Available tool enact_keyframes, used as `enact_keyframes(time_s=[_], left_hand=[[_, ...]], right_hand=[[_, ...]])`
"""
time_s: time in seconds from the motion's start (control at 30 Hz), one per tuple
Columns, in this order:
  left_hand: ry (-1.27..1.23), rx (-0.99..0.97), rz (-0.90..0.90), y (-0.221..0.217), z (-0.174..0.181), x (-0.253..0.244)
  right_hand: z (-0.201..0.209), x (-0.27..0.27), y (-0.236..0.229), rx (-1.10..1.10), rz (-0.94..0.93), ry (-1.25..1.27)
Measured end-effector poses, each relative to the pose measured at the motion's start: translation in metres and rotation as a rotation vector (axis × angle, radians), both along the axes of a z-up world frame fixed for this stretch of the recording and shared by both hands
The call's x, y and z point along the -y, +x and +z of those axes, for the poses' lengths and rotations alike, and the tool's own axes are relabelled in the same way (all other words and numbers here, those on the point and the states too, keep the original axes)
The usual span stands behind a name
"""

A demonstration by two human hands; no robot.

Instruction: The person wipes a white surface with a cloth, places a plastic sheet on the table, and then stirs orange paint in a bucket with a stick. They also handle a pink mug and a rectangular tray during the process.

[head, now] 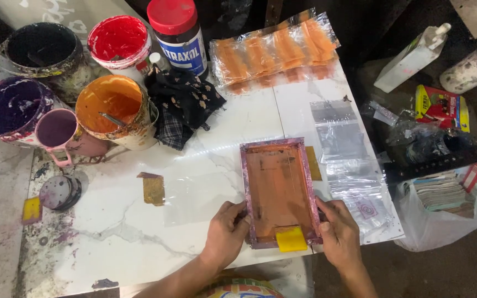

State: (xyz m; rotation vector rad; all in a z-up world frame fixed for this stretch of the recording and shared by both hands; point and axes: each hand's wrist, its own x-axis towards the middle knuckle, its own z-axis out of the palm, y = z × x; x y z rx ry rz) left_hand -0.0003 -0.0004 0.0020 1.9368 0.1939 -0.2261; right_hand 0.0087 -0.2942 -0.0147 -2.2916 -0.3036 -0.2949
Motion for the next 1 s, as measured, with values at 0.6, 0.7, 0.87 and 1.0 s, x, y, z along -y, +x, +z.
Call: enact_keyframes(time_s=[0.6, 0.7, 0.87, 1.0], left_hand=[[-0.023, 0.049, -0.072, 0.018, 0.007, 0.019], [-0.019, 0.080, -0.073, 0.017, 0.004, 0.020], [-0.020, 0.083, -0.073, 0.018, 0.004, 0.018], [-0.034, 0.112, -0.083, 0.015, 0.004, 0.017]], right_hand=[[-0.017, 0.018, 0.007, -0.081, -0.133, 0.050], [-0.019, 0.018, 0.006, -0.074, -0.149, 0.032], [-0.025, 0.021, 0.006, -0.025, -0.120, 0.045], [-0.024, 0.020, 0.005, -0.035, -0.093, 0.022]])
